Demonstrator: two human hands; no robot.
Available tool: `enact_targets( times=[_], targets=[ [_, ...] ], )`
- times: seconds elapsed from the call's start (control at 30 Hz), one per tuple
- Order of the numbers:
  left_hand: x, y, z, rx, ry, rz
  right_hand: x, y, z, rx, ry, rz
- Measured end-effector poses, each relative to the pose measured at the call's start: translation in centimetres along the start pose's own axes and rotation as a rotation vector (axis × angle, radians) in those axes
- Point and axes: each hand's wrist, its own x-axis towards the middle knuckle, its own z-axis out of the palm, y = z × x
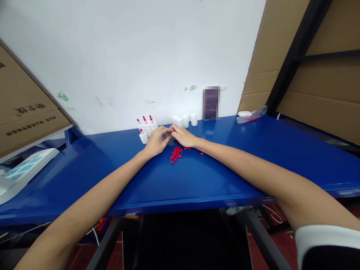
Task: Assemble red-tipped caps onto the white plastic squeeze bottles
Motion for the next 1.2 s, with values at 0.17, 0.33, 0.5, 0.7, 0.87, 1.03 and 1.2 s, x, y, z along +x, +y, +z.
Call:
enact_targets(
  times=[0.17, 0.33, 0.5, 0.7, 0.87, 1.03, 1.2],
  targets=[
    [0.0, 0.0, -0.1, 0.012, -0.024, -0.045, -0.2, -0.4, 0.0, 0.060, -0.018, 0.000],
    [0.1, 0.0, -0.2, -0.057, 0.004, -0.098, -0.3, -0.4, 0.0, 0.084, -0.032, -0.012],
    [0.5, 0.5, -1.1, -0.144, 0.021, -0.157, -0.5, -0.4, 0.1, 0.133, -0.012, 0.024],
    [1.3, -0.7, -6.0, -0.269, 0.142, -0.278, 0.3, 0.8, 0.2, 0.194, 0.211, 0.237],
    [1.0, -3.1, -10.2, -0.313, 0.269, -0.367, 0.9, 1.9, 0.3, -0.059, 0.222, 0.201],
    [0.4, -4.4, -12.0, -0.393, 0.244, -0.441, 0.5, 1.5, 0.2, -0.185, 0.177, 0.149],
    [0.0, -4.9, -13.3, -0.260, 0.204, -0.440, 0.3, 1.1, 0.3, -0.195, 0.140, 0.084]
  ],
)
